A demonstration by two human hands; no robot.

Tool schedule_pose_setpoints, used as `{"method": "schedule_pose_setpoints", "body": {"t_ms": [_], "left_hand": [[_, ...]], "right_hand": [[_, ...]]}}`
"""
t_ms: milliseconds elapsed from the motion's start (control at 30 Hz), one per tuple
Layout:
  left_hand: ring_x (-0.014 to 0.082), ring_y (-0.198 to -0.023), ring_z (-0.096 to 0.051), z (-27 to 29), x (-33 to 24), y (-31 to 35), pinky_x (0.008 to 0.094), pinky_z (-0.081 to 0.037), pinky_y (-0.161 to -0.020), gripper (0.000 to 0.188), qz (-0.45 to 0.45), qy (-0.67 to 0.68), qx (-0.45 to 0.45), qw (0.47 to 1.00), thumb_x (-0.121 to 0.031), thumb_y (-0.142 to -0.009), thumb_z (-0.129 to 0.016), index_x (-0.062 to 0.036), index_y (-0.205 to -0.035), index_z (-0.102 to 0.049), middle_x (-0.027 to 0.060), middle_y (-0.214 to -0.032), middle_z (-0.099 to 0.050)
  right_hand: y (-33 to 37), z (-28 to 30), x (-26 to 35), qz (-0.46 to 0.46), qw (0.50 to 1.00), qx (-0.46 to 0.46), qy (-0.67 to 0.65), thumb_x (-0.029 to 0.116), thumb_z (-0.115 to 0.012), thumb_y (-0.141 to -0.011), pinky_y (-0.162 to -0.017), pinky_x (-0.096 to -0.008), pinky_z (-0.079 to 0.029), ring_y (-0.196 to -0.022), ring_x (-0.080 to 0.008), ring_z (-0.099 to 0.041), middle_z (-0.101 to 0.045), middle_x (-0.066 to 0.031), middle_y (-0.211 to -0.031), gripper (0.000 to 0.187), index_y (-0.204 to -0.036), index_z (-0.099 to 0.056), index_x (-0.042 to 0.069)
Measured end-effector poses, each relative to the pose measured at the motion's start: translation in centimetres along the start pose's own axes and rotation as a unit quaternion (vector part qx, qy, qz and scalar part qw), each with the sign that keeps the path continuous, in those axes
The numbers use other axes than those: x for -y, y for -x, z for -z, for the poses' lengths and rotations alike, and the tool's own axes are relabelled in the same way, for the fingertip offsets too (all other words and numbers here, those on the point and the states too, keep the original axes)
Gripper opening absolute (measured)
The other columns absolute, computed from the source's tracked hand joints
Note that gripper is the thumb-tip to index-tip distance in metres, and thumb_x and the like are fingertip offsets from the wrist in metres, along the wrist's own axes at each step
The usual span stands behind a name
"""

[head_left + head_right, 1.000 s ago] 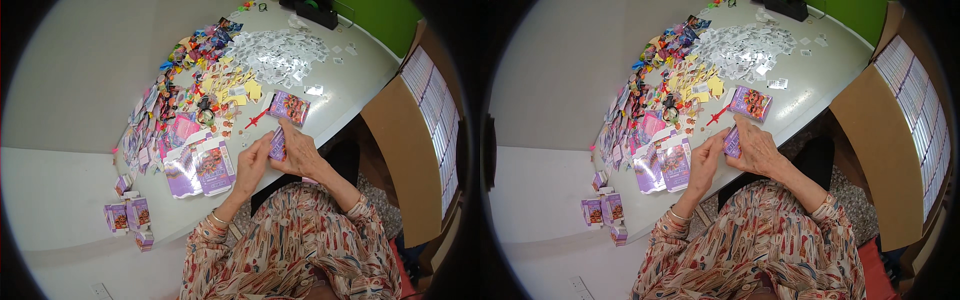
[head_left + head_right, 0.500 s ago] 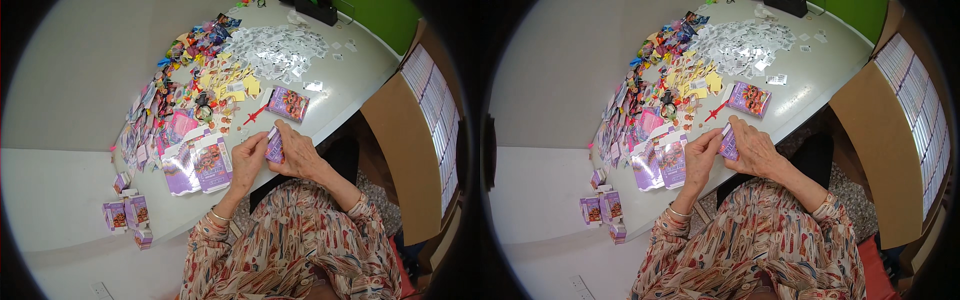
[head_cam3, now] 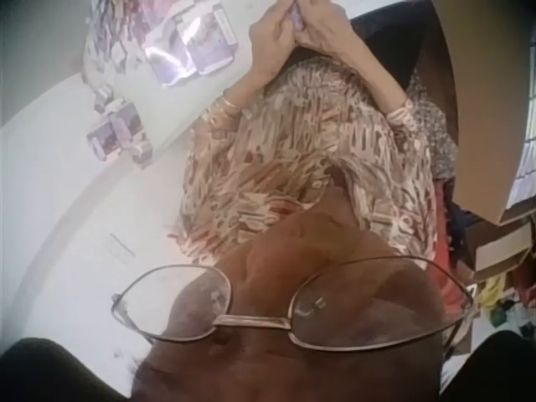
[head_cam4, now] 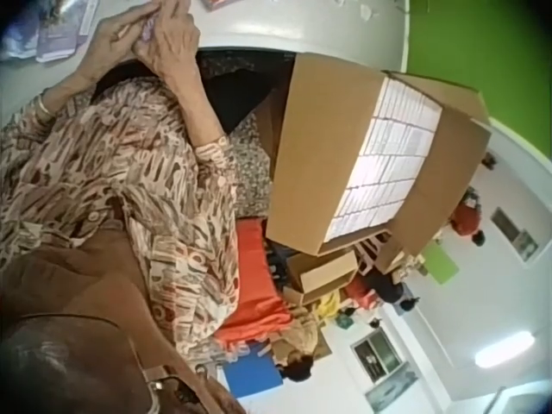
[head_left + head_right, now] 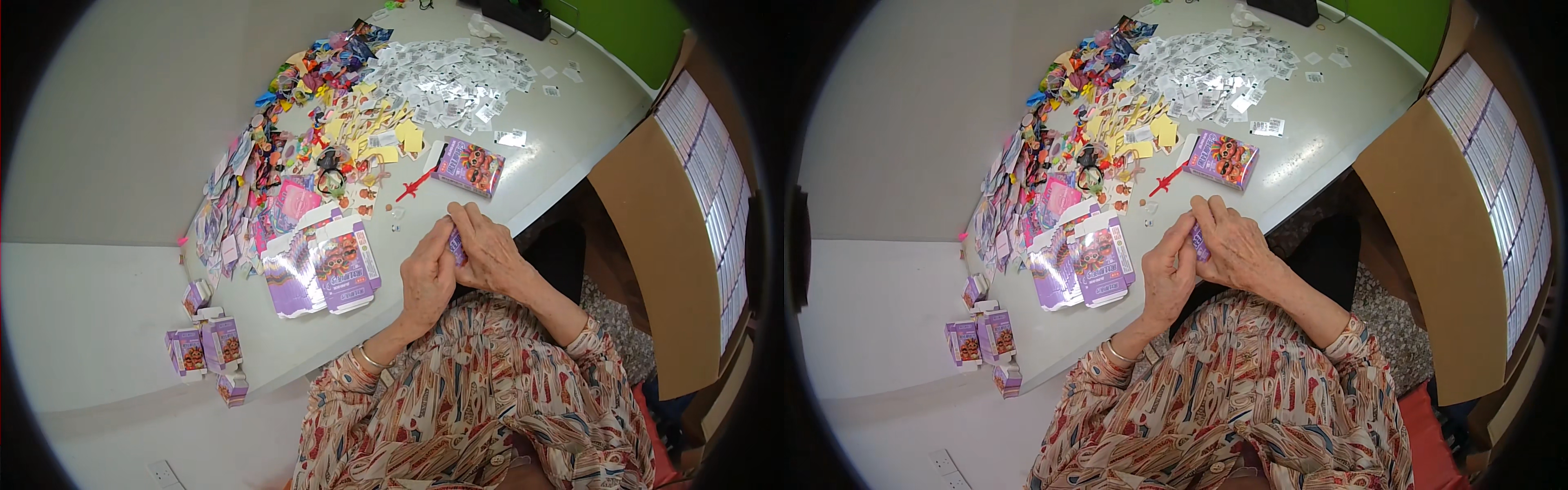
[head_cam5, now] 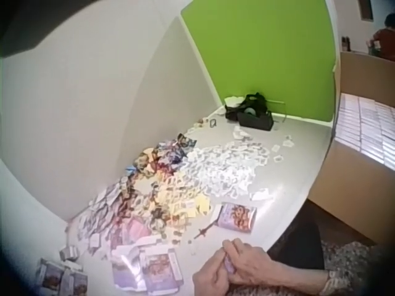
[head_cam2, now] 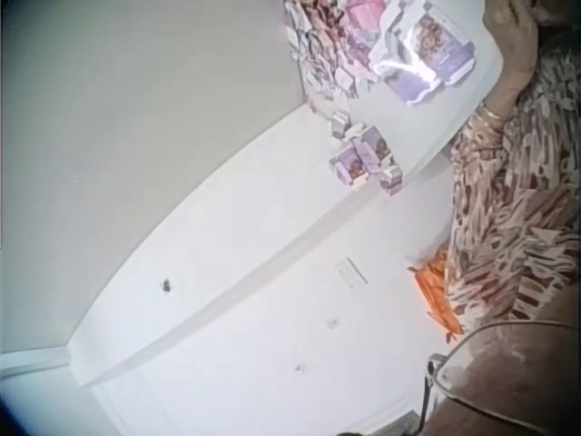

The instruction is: Packing small colorful sachets into product boxes and organizing them on a workbench.

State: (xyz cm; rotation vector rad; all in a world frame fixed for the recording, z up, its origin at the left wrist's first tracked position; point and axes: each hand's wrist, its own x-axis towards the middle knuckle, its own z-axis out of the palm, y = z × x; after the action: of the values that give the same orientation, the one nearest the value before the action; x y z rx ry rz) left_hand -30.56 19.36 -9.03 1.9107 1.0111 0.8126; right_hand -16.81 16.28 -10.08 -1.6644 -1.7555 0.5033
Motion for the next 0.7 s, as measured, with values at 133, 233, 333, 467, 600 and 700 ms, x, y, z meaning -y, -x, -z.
{"method": "schedule_pose_setpoints", "body": {"t_ms": [133, 233, 333, 467, 600, 700], "left_hand": [[0.0237, -0.106, -0.059, -0.3, 0.0, -1.0, 0.0312, -0.046, -0.09, 0.034, 0.031, 0.084, 0.039, 0.995, 0.0, -0.089, -0.05, 0.0036, -0.123, -0.053, 0.0173, -0.118, -0.06], [0.019, -0.113, -0.055, -0.3, -0.7, -2.3, 0.03, -0.042, -0.096, 0.037, 0.045, 0.16, 0.02, 0.986, -0.004, -0.091, -0.054, 0.0034, -0.127, -0.049, 0.0148, -0.122, -0.059], [0.0225, -0.117, -0.053, 0.9, 0.4, -2.9, 0.0329, -0.041, -0.098, 0.042, 0.013, 0.141, -0.018, 0.99, -0.008, -0.09, -0.058, 0.0024, -0.128, -0.047, 0.0161, -0.125, -0.056], [0.0239, -0.117, -0.054, 1.1, 0.3, -2.6, 0.0342, -0.04, -0.099, 0.04, 0.01, 0.082, 0.013, 0.996, -0.01, -0.089, -0.06, 0.0022, -0.125, -0.051, 0.0168, -0.123, -0.058], [0.0262, -0.113, -0.057, 0.9, 0.9, -2.3, 0.0334, -0.042, -0.096, 0.034, 0.03, 0.054, 0.024, 0.998, -0.011, -0.088, -0.061, 0.0017, -0.119, -0.056, 0.0179, -0.117, -0.061], [0.0273, -0.111, -0.058, 0.7, 1.1, -2.6, 0.0334, -0.043, -0.095, 0.033, 0.034, 0.047, 0.049, 0.997, -0.012, -0.089, -0.061, 0.0015, -0.118, -0.057, 0.0185, -0.115, -0.061]], "right_hand": [[0.4, 0.6, -0.7, 0.005, 0.999, -0.02, 0.028, 0.02, -0.067, -0.068, -0.062, -0.0455, -0.051, -0.076, -0.0378, -0.06, -0.05, -0.0194, -0.093, 0.069, -0.126, -0.036, -0.003], [-0.1, 3.5, -1.3, -0.043, 0.994, -0.081, 0.052, 0.028, -0.069, -0.069, -0.068, -0.0449, -0.051, -0.084, -0.038, -0.061, -0.054, -0.0216, -0.097, 0.071, -0.125, -0.039, -0.002], [-2.0, 7.4, -4.2, -0.082, 0.971, -0.178, 0.135, 0.034, -0.072, -0.069, -0.077, -0.0432, -0.05, -0.092, -0.0365, -0.06, -0.058, -0.0215, -0.103, 0.08, -0.131, -0.037, -0.001], [-4.7, 9.4, -7.8, -0.093, 0.935, -0.221, 0.262, 0.038, -0.074, -0.071, -0.092, -0.046, -0.041, -0.111, -0.0395, -0.05, -0.05, -0.0241, -0.122, 0.085, -0.136, -0.034, -0.001], [-6.4, 5.3, -5.7, 0.013, 0.941, -0.202, 0.271, 0.039, -0.077, -0.068, -0.093, -0.0464, -0.036, -0.108, -0.038, -0.047, -0.049, -0.0208, -0.12, 0.082, -0.127, -0.04, -0.004], [-6.7, 2.3, -5.7, 0.003, 0.969, -0.106, 0.221, 0.036, -0.079, -0.064, -0.089, -0.0453, -0.038, -0.103, -0.0358, -0.047, -0.05, -0.0186, -0.112, 0.078, -0.12, -0.044, -0.006]]}}
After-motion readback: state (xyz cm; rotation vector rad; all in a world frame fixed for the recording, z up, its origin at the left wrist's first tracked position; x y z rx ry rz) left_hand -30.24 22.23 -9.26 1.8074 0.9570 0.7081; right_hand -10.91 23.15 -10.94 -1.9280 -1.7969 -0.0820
